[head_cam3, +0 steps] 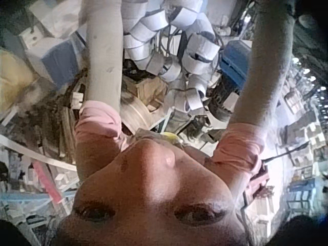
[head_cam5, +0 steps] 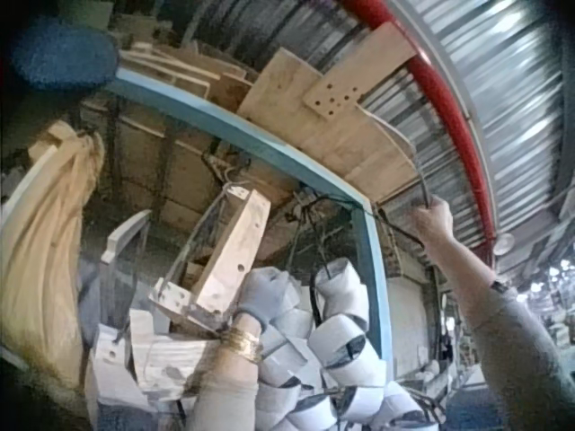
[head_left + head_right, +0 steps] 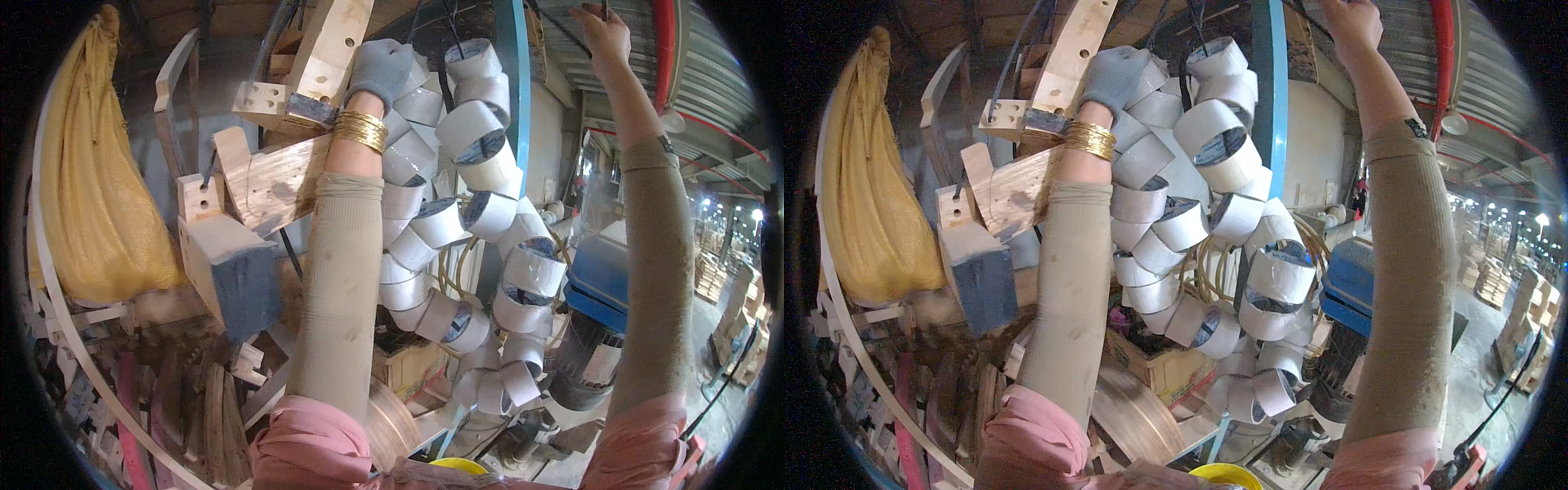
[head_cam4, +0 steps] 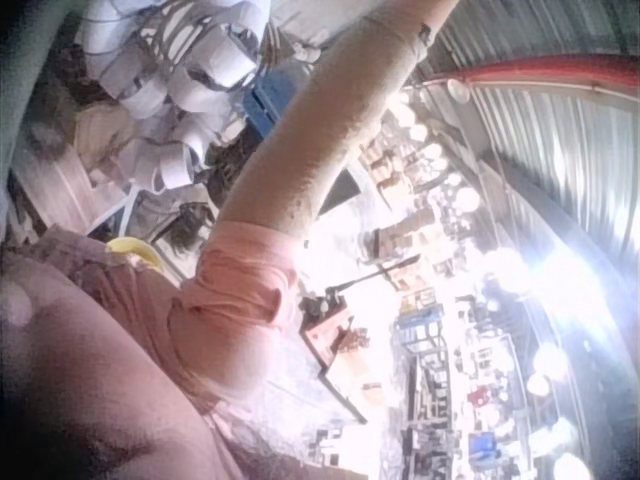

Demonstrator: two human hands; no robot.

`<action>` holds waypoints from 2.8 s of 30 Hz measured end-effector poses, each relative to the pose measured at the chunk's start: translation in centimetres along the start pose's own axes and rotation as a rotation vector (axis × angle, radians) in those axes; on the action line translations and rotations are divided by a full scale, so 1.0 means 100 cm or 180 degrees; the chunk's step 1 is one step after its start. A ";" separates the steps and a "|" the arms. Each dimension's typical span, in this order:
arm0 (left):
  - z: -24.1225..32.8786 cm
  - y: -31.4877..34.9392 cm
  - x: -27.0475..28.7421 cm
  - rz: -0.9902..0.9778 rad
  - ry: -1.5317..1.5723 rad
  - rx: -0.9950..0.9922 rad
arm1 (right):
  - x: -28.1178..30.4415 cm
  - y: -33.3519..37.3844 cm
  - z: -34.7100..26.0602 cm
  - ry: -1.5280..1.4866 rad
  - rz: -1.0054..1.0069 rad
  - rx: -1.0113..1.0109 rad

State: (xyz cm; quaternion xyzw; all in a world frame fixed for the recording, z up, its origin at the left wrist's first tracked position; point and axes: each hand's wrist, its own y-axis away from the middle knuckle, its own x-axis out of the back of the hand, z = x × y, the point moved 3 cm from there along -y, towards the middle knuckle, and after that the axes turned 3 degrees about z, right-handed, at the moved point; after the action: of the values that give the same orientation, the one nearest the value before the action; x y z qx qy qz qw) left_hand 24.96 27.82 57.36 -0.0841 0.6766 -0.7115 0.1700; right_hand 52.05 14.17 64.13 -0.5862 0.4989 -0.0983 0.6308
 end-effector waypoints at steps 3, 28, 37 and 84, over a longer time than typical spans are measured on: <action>0.001 0.000 0.000 -0.0084 -0.0050 0.0137 | -0.014 0.015 -0.027 -0.0618 -0.0201 0.0184; 0.018 -0.010 -0.012 0.0251 -0.1187 0.0763 | -0.121 0.041 0.042 -0.0973 -0.1489 -0.1036; 0.020 -0.012 -0.008 0.0182 -0.0822 0.0415 | -0.120 0.062 0.003 -0.0796 -0.1634 -0.1722; -0.032 -0.054 -0.034 0.0301 -0.0765 0.0373 | -0.128 -0.009 0.012 -0.0084 -0.0286 -0.0043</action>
State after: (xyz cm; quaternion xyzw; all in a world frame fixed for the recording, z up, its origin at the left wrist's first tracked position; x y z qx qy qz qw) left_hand 26.29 32.16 62.91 -0.1266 0.6118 -0.7258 0.2877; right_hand 47.14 23.72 71.22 -0.6134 0.4644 -0.1153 0.6283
